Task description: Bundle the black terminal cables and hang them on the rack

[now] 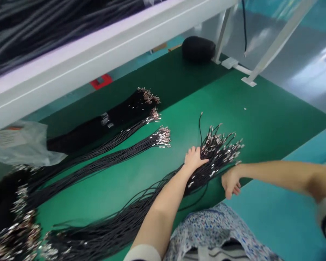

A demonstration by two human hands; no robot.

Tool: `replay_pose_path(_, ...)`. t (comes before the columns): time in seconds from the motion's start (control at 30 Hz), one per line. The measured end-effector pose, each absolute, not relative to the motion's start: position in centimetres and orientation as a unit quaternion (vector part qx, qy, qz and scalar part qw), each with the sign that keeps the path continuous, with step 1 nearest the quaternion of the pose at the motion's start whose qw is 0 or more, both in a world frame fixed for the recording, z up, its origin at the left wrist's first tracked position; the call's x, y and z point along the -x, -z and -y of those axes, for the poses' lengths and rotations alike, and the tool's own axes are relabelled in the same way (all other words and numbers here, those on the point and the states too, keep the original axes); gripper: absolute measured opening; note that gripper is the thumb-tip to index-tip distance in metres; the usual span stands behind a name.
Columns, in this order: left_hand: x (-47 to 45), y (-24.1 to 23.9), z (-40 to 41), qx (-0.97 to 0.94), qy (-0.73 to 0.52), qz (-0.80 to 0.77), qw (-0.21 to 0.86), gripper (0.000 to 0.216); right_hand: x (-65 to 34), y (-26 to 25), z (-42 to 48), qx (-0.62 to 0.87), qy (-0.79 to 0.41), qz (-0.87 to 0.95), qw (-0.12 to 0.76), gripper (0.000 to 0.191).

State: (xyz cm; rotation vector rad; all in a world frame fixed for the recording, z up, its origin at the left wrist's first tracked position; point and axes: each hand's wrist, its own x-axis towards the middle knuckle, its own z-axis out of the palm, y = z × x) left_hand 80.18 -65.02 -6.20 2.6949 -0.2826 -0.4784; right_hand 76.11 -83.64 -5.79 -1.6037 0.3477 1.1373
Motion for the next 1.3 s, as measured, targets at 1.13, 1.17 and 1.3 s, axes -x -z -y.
replay_pose_path(1.13,-66.3,-1.3,54.6,-0.979,0.05,0.11,0.163,0.031,-65.6,0.2,72.9,0.471,-0.275,-0.051,0.837,0.036)
replay_pose_path(1.17,-65.2,-1.1,55.0,-0.97,0.05,0.111,0.208,0.03,-66.4,-0.4,72.4,0.436,-0.248,-0.062,0.863,0.035)
replay_pose_path(1.3,-60.4,0.1,56.2,-0.92,0.135,0.145,0.338,0.03,-69.3,-2.3,73.1,0.369,-0.129,-0.129,0.912,0.014)
